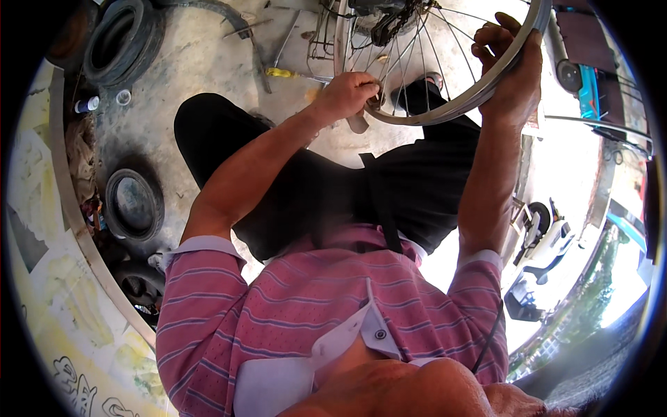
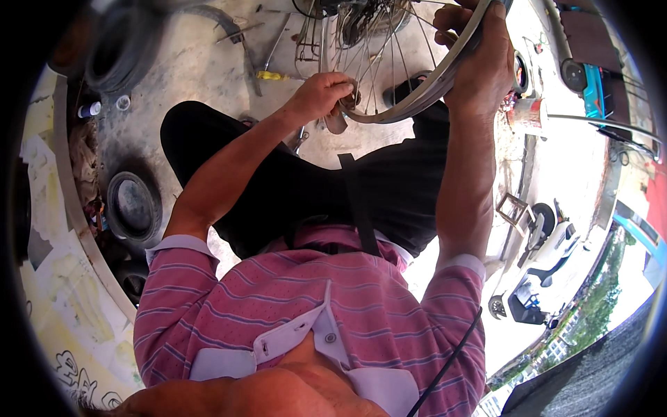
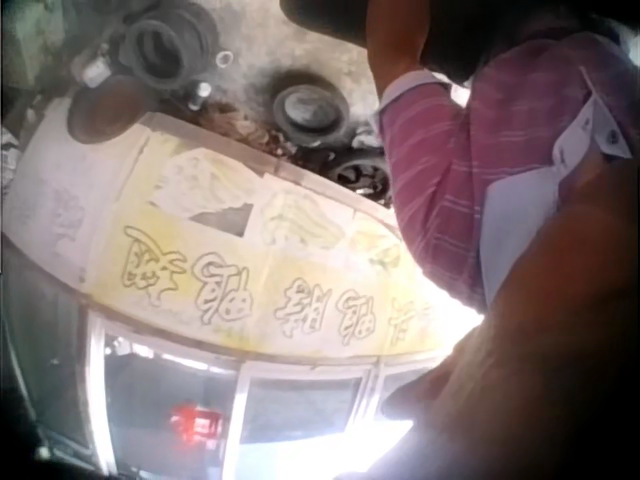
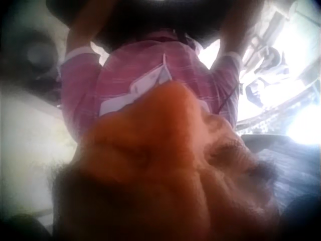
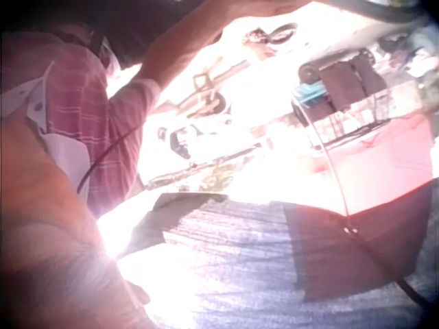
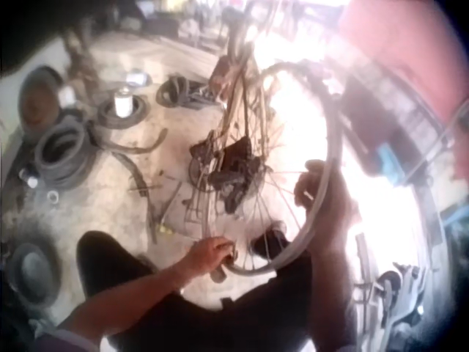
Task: The person repairs a bicycle wheel by manually working on the tire, rim, and spokes with their hands while seated.
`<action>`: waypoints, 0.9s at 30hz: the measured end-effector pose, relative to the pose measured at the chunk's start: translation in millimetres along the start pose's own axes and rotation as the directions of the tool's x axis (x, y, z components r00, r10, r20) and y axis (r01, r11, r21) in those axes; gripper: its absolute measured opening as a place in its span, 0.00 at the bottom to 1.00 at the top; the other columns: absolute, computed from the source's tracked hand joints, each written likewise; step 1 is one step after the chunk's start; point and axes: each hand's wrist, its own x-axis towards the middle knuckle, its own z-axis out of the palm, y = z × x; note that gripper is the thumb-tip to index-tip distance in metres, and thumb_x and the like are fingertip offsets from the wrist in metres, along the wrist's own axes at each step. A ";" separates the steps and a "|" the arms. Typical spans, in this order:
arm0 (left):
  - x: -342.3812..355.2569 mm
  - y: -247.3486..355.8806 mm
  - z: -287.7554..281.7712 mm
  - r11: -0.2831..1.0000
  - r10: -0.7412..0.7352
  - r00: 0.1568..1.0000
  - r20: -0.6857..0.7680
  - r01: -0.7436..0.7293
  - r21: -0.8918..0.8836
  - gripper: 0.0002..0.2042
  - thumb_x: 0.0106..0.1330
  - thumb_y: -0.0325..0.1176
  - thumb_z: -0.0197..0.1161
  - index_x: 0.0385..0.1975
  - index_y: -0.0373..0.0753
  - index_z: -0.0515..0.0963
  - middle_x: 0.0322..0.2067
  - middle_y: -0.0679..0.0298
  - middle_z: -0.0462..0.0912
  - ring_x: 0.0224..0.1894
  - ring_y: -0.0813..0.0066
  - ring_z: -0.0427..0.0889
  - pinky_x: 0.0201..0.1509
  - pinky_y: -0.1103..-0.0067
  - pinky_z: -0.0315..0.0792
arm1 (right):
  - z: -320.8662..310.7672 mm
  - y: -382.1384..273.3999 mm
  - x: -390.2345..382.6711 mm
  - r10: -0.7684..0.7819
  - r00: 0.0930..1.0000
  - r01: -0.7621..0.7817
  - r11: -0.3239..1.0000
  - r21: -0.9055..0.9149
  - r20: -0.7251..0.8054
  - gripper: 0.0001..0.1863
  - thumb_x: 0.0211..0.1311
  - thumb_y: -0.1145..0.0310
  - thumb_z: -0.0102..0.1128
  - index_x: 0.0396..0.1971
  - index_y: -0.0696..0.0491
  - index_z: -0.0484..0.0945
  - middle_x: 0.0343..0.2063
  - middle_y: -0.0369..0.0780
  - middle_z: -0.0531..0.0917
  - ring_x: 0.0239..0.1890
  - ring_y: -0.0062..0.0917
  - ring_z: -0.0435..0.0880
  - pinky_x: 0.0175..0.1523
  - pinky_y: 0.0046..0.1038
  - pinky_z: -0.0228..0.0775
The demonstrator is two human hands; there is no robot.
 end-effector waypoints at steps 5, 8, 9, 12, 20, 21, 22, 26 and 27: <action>3.4 3.3 -10.8 0.999 0.002 0.996 0.085 -0.005 0.033 0.14 0.73 0.38 0.59 0.46 0.33 0.83 0.26 0.66 0.84 0.22 0.80 0.78 0.28 0.79 0.73 | -1.0 0.3 -1.1 0.005 0.999 -0.006 1.000 -0.016 -0.042 0.32 0.79 0.49 0.32 0.55 0.63 0.74 0.35 0.43 0.85 0.39 0.29 0.84 0.47 0.31 0.75; 4.6 6.9 -10.8 1.000 -0.012 0.993 0.121 0.009 0.021 0.14 0.73 0.38 0.59 0.46 0.33 0.83 0.25 0.66 0.83 0.21 0.80 0.75 0.27 0.79 0.71 | 1.5 -0.5 -1.3 -0.122 0.992 0.122 0.992 0.022 -0.003 0.31 0.77 0.46 0.42 0.51 0.63 0.76 0.28 0.41 0.81 0.31 0.27 0.79 0.37 0.29 0.69; 4.8 8.1 -9.7 1.000 -0.018 0.991 0.134 0.018 0.002 0.15 0.73 0.39 0.59 0.46 0.33 0.83 0.25 0.67 0.83 0.20 0.81 0.74 0.26 0.79 0.70 | 5.2 -3.0 -1.4 -0.247 0.969 0.246 0.968 0.045 0.029 0.30 0.74 0.45 0.53 0.48 0.63 0.78 0.22 0.39 0.76 0.23 0.25 0.74 0.27 0.27 0.64; 12.7 0.1 -5.7 0.983 0.097 0.991 0.091 -0.109 0.146 0.14 0.76 0.39 0.56 0.40 0.34 0.81 0.24 0.68 0.79 0.18 0.83 0.73 0.24 0.82 0.69 | 28.0 -19.7 -3.6 -0.014 0.970 0.027 0.998 0.048 -0.241 0.28 0.75 0.47 0.50 0.45 0.63 0.78 0.21 0.39 0.76 0.22 0.23 0.73 0.27 0.25 0.62; 3.2 20.2 -16.8 0.944 -0.099 0.891 0.442 0.225 -0.243 0.15 0.76 0.36 0.56 0.56 0.39 0.80 0.24 0.71 0.76 0.23 0.84 0.73 0.30 0.85 0.70 | 24.8 -22.8 8.2 0.038 0.973 -0.023 0.998 0.065 -0.229 0.28 0.75 0.47 0.50 0.46 0.62 0.77 0.22 0.36 0.78 0.23 0.21 0.74 0.28 0.23 0.62; 3.1 19.9 -18.0 0.927 -0.076 0.869 0.490 0.243 -0.286 0.16 0.76 0.34 0.57 0.59 0.39 0.79 0.26 0.71 0.77 0.24 0.84 0.73 0.32 0.84 0.71 | 27.0 -24.9 7.8 0.006 0.978 0.006 0.998 0.057 -0.209 0.28 0.75 0.47 0.50 0.46 0.62 0.77 0.23 0.36 0.78 0.23 0.21 0.74 0.29 0.23 0.64; 2.8 19.5 -18.6 0.927 -0.077 0.869 0.489 0.243 -0.286 0.16 0.76 0.34 0.57 0.59 0.39 0.79 0.26 0.71 0.77 0.24 0.84 0.73 0.32 0.84 0.71 | 28.0 -25.9 7.8 -0.026 0.982 0.036 0.998 0.050 -0.188 0.28 0.75 0.47 0.50 0.46 0.61 0.77 0.23 0.37 0.79 0.23 0.22 0.75 0.29 0.23 0.65; 3.2 23.9 -21.9 0.968 0.014 0.851 0.525 0.119 -0.220 0.20 0.73 0.29 0.60 0.63 0.35 0.75 0.36 0.67 0.81 0.32 0.81 0.79 0.39 0.82 0.76 | 23.9 -23.5 12.0 0.027 0.964 -0.019 0.999 0.031 -0.263 0.27 0.75 0.47 0.50 0.46 0.62 0.78 0.24 0.37 0.80 0.24 0.22 0.76 0.30 0.22 0.67; 3.0 25.7 -22.3 0.975 0.011 0.851 0.525 0.108 -0.195 0.21 0.72 0.28 0.62 0.64 0.33 0.73 0.41 0.65 0.82 0.35 0.80 0.81 0.43 0.81 0.77 | 18.2 -19.0 13.6 0.025 0.972 -0.020 0.999 0.025 -0.232 0.27 0.75 0.48 0.50 0.46 0.62 0.78 0.24 0.37 0.80 0.24 0.22 0.77 0.30 0.22 0.67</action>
